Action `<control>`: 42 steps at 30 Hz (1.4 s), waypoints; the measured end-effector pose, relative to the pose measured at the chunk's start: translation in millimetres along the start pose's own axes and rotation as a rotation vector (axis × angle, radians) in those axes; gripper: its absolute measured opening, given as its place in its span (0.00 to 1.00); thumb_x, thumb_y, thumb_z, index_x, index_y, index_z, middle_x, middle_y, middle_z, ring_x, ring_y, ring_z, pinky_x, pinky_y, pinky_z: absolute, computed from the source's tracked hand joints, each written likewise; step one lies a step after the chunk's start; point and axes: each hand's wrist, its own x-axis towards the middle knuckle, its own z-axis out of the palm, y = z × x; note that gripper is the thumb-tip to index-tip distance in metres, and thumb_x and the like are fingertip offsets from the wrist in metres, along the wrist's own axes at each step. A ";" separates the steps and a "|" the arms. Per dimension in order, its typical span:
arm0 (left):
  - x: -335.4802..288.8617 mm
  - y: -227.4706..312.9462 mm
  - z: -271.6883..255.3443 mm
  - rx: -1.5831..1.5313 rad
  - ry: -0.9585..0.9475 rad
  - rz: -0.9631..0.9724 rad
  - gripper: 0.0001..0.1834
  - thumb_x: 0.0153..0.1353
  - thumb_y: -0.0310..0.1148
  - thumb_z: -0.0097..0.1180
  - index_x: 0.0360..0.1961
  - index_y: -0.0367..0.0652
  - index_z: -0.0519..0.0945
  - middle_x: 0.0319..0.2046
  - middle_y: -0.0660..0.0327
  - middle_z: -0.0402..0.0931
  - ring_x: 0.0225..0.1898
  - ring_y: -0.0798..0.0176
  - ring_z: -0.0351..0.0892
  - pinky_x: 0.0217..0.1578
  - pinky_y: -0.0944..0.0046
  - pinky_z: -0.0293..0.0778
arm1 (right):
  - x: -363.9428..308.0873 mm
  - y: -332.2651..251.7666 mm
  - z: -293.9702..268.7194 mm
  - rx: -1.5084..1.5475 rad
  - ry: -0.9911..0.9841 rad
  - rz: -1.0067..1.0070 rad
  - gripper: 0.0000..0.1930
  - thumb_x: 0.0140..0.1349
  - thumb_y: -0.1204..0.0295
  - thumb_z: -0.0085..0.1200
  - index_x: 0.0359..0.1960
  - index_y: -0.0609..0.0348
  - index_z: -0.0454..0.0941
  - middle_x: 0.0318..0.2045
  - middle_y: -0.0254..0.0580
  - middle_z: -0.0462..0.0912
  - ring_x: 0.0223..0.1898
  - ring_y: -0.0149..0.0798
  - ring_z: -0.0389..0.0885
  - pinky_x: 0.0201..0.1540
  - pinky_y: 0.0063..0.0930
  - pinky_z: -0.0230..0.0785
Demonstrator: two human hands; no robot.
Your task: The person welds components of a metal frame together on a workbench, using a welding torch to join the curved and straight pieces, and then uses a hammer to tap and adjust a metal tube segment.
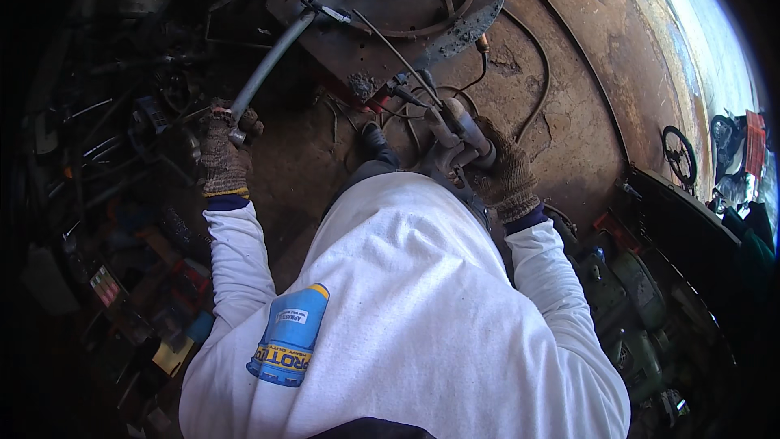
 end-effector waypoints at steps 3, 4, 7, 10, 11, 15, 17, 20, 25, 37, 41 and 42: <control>0.8 -0.9 -2.3 0.011 -0.025 0.020 0.12 0.61 0.34 0.63 0.44 0.46 0.77 0.30 0.53 0.81 0.27 0.54 0.83 0.28 0.50 0.85 | -0.3 -8.7 0.5 0.023 -0.012 0.019 0.33 0.48 0.70 0.71 0.59 0.58 0.73 0.52 0.45 0.82 0.54 0.41 0.82 0.58 0.34 0.72; 1.2 -1.3 -3.1 0.020 -0.038 0.030 0.12 0.61 0.34 0.63 0.44 0.45 0.77 0.30 0.54 0.81 0.27 0.54 0.83 0.28 0.50 0.85 | -0.4 -10.6 0.7 0.032 -0.013 0.030 0.34 0.48 0.70 0.71 0.59 0.57 0.73 0.53 0.45 0.82 0.54 0.41 0.81 0.59 0.34 0.72; -2.6 2.4 3.8 0.031 -0.045 0.020 0.13 0.61 0.37 0.63 0.43 0.44 0.77 0.29 0.54 0.81 0.26 0.55 0.83 0.28 0.51 0.84 | -0.7 -11.9 -1.3 -0.039 -0.001 -0.020 0.33 0.49 0.70 0.71 0.59 0.57 0.73 0.52 0.45 0.82 0.54 0.41 0.81 0.58 0.34 0.72; -4.5 4.8 7.0 0.048 -0.014 -0.001 0.14 0.61 0.39 0.62 0.43 0.43 0.77 0.29 0.54 0.81 0.26 0.55 0.82 0.28 0.52 0.84 | -0.5 -4.3 -5.1 -0.127 -0.003 -0.031 0.32 0.50 0.70 0.71 0.59 0.58 0.73 0.52 0.46 0.82 0.53 0.41 0.82 0.58 0.34 0.72; -4.6 4.6 6.8 0.044 -0.008 0.004 0.14 0.61 0.39 0.62 0.43 0.43 0.77 0.29 0.54 0.81 0.26 0.55 0.82 0.29 0.52 0.84 | 0.1 -6.3 -4.6 -0.131 -0.001 -0.030 0.32 0.50 0.69 0.71 0.59 0.58 0.74 0.51 0.46 0.83 0.53 0.42 0.82 0.58 0.34 0.72; -6.2 4.8 9.1 0.051 0.016 0.013 0.14 0.61 0.38 0.62 0.43 0.42 0.77 0.28 0.54 0.80 0.26 0.55 0.82 0.29 0.53 0.84 | 1.3 -10.9 -3.0 -0.104 0.006 -0.036 0.32 0.50 0.69 0.71 0.59 0.59 0.74 0.50 0.47 0.83 0.52 0.43 0.83 0.57 0.35 0.73; -5.7 5.1 9.1 0.045 0.005 0.005 0.13 0.61 0.38 0.62 0.42 0.42 0.77 0.29 0.53 0.80 0.27 0.55 0.82 0.29 0.52 0.84 | 1.4 -4.3 -3.4 -0.079 0.001 -0.027 0.33 0.49 0.68 0.71 0.59 0.59 0.73 0.51 0.47 0.83 0.53 0.43 0.83 0.58 0.35 0.73; -2.6 3.8 3.1 0.014 -0.030 -0.010 0.13 0.61 0.38 0.62 0.42 0.43 0.77 0.29 0.53 0.80 0.27 0.55 0.82 0.29 0.52 0.84 | 2.8 8.0 -5.6 -0.067 -0.021 0.001 0.35 0.50 0.68 0.71 0.61 0.59 0.72 0.52 0.47 0.83 0.54 0.43 0.82 0.59 0.36 0.72; -2.3 3.6 5.2 -0.004 -0.050 -0.008 0.13 0.61 0.37 0.62 0.43 0.43 0.77 0.29 0.53 0.80 0.27 0.55 0.83 0.29 0.52 0.84 | 7.4 36.4 -8.0 0.092 -0.021 0.119 0.37 0.49 0.67 0.72 0.63 0.59 0.71 0.53 0.48 0.82 0.55 0.42 0.81 0.59 0.36 0.72; -2.5 5.5 7.0 0.127 -0.015 0.061 0.12 0.60 0.35 0.61 0.41 0.42 0.77 0.26 0.53 0.81 0.22 0.58 0.81 0.26 0.56 0.83 | 5.9 15.7 0.0 -0.109 0.008 0.042 0.33 0.49 0.66 0.72 0.59 0.55 0.76 0.49 0.48 0.84 0.52 0.45 0.83 0.57 0.37 0.73; -4.9 6.0 7.6 0.096 0.002 0.036 0.12 0.60 0.37 0.61 0.42 0.43 0.78 0.27 0.53 0.81 0.23 0.58 0.82 0.26 0.55 0.83 | 13.3 20.9 3.3 -0.082 -0.017 0.064 0.33 0.49 0.65 0.71 0.59 0.55 0.75 0.49 0.49 0.84 0.52 0.46 0.84 0.56 0.38 0.74; -4.8 5.5 7.2 0.090 0.006 0.031 0.12 0.60 0.37 0.61 0.42 0.43 0.78 0.27 0.53 0.81 0.23 0.57 0.82 0.26 0.55 0.83 | 15.1 19.1 3.4 -0.092 -0.025 0.061 0.33 0.49 0.65 0.71 0.59 0.55 0.75 0.48 0.49 0.84 0.51 0.47 0.84 0.56 0.38 0.74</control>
